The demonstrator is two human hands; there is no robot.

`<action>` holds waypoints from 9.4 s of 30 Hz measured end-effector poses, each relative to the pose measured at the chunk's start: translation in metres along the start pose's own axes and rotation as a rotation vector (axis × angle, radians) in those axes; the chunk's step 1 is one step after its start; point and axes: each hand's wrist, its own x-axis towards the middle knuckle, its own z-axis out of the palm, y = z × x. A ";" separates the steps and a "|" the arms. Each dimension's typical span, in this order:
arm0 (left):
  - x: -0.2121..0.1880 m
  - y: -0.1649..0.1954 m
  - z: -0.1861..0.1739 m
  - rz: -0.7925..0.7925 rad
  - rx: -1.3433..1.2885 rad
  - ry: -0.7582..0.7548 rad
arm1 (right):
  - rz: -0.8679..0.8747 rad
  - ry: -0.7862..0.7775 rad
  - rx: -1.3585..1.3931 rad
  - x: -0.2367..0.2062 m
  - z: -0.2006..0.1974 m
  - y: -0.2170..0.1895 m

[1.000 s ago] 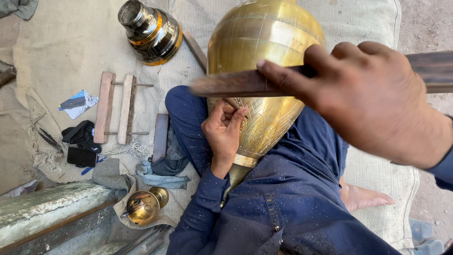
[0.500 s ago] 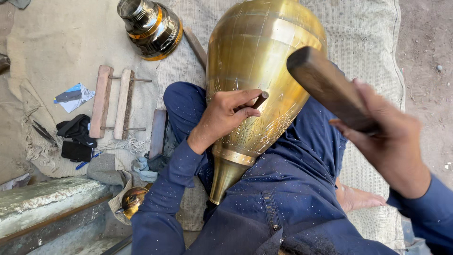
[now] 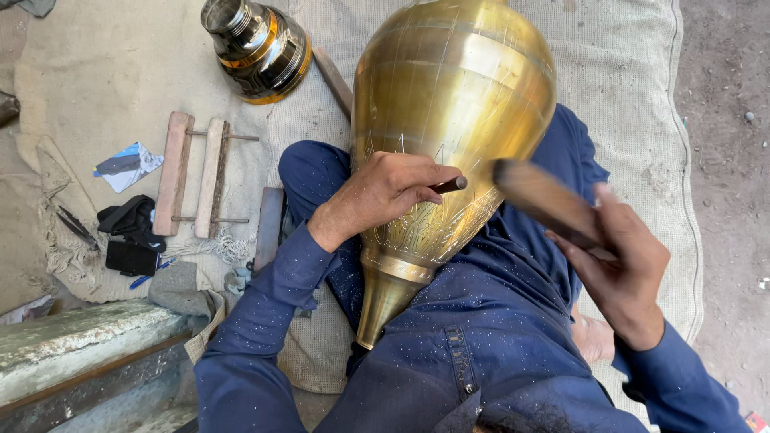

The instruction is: The person sits on the ground with a large brass vase on their lap and decorates its surface by hammering. They hold a small punch against the brass with one hand and strike it with a wooden mallet in the other, working patterned designs into the metal.

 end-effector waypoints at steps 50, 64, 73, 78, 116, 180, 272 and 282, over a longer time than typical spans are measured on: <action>-0.025 -0.008 0.077 -0.303 -0.279 0.919 | -0.520 -0.486 -0.964 0.187 -0.051 -0.134; -0.011 -0.012 0.021 -0.160 -0.136 0.348 | -0.052 -0.319 -0.292 0.116 -0.058 -0.074; 0.003 -0.007 0.000 -0.004 0.019 0.120 | -0.008 -0.014 -0.041 0.045 -0.014 -0.026; 0.009 -0.002 -0.007 -0.019 0.069 -0.007 | 0.069 -0.031 -0.045 0.019 0.001 -0.006; -0.016 -0.005 0.082 -0.301 -0.287 1.111 | -0.554 -0.383 -0.634 0.212 -0.027 -0.111; 0.016 -0.007 0.010 0.065 -0.029 -0.015 | 0.273 -0.296 -0.172 0.013 0.023 -0.001; -0.025 0.005 0.099 -0.273 -0.199 1.059 | -0.670 -0.402 -0.877 0.168 -0.045 -0.127; -0.024 0.007 0.086 -0.302 -0.162 0.939 | -0.488 -0.448 -0.877 0.166 -0.055 -0.131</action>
